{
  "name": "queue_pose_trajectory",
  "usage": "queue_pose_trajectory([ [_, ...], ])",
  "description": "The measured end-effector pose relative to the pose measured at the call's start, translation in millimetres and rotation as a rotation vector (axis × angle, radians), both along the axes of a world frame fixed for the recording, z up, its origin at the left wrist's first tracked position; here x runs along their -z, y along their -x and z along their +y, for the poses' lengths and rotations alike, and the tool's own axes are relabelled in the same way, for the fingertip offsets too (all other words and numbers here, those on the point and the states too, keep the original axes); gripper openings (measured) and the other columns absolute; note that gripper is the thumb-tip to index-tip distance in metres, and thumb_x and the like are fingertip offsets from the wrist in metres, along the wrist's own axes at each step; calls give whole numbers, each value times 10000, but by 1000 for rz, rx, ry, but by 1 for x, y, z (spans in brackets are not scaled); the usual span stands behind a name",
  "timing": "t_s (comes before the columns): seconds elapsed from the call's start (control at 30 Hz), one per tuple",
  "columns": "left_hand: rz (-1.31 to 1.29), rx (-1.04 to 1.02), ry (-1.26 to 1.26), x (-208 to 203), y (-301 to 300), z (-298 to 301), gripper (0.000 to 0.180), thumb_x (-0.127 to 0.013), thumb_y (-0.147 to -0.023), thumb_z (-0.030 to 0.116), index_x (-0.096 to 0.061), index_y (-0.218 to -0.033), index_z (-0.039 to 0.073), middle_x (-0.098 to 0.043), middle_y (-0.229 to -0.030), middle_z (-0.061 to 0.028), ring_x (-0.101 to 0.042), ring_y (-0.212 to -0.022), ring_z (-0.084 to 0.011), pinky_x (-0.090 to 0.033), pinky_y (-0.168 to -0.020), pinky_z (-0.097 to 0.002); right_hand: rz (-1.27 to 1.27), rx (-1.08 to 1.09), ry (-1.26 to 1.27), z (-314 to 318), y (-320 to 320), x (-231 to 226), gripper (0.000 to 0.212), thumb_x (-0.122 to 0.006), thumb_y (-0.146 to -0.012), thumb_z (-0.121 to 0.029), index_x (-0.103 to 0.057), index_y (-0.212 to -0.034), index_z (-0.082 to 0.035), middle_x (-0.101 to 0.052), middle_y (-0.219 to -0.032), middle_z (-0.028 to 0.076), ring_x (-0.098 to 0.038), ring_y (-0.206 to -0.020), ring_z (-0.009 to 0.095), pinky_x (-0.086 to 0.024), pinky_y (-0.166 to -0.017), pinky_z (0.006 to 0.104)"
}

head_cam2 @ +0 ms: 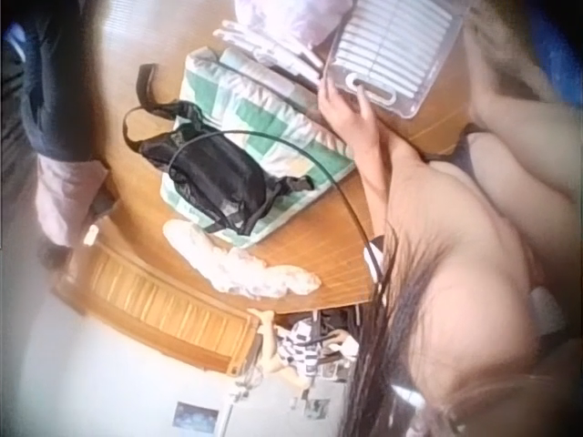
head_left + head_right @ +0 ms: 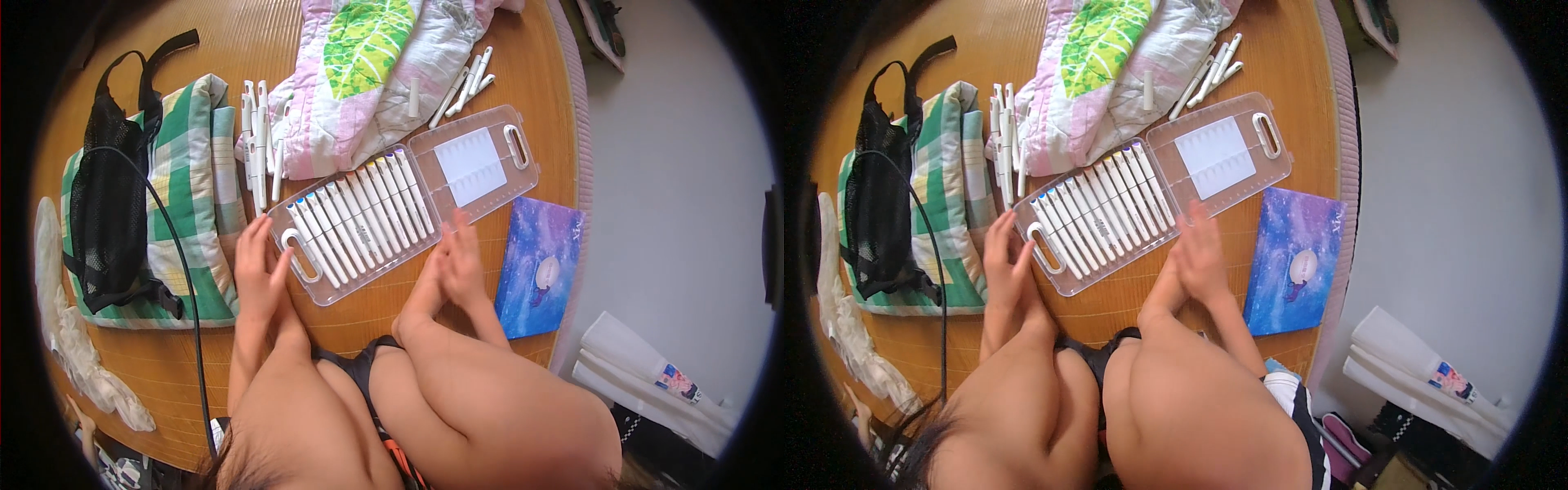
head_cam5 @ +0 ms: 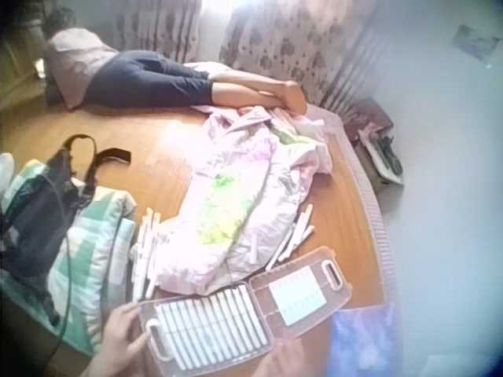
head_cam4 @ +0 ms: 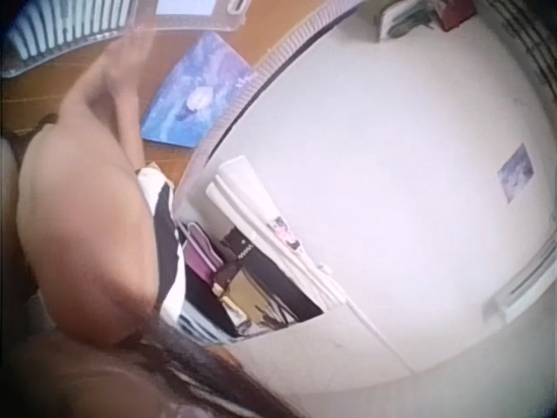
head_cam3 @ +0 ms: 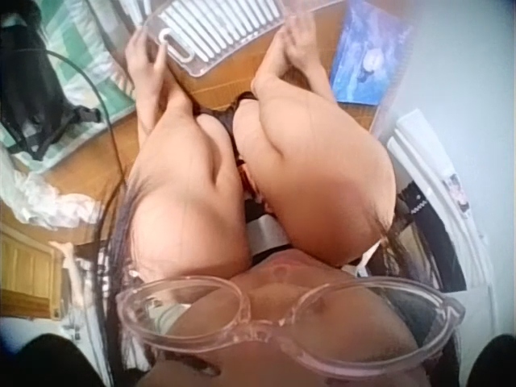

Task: The person organizes marker pens, placing them by hand into slots in a plastic storage case and arranging them in rows.

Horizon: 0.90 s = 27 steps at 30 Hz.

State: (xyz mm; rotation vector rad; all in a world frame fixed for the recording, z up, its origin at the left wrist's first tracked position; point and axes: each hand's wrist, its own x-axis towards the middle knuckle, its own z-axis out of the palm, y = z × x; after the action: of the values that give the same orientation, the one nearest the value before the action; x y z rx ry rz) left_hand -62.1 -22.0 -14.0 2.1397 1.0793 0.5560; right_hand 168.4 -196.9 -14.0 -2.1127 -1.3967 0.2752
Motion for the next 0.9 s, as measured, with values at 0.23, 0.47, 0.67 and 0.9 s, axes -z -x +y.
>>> queue_pose_trajectory([
  [0.23, -204, 38, -115, -4, 2, -6, 316, -572, -656, 15, -492, -960, -16, -461, -996, -147, -470, -884, -280, -387, -769, -306, 47, -180, 134, -8, 32, 5, 381, -552, -689, -114, -472, -1047, -12, -301, -1229, 159, -293, -1126, 310, -232, -906, 400],
  [0.47, -829, 347, -443, -105, 3, 16, 168, -542, -676, -12, -508, -840, -24, -506, -848, -144, -499, -781, -230, -406, -703, -305, 105, -1, -15, -15, 38, 21, 273, -553, -673, -86, -535, -937, -18, -417, -1145, 112, -373, -1066, 262, -272, -879, 365],
  [0.67, -706, 516, -300, -105, -23, 39, 166, -542, -676, -13, -507, -838, -23, -506, -844, -144, -499, -779, -230, -407, -700, -305, -55, 113, 56, -24, 38, 15, 256, -552, -677, -124, -553, -932, -95, -423, -1143, 30, -374, -1041, 231, -284, -834, 384],
  [0.9, -635, 590, -249, -101, -31, 50, 163, -542, -676, -13, -506, -835, -23, -506, -841, -143, -500, -776, -229, -407, -697, -305, -105, 235, 116, -19, 42, 20, 251, -545, -685, -140, -552, -936, -129, -409, -1154, -4, -352, -1054, 221, -271, -834, 414],
])
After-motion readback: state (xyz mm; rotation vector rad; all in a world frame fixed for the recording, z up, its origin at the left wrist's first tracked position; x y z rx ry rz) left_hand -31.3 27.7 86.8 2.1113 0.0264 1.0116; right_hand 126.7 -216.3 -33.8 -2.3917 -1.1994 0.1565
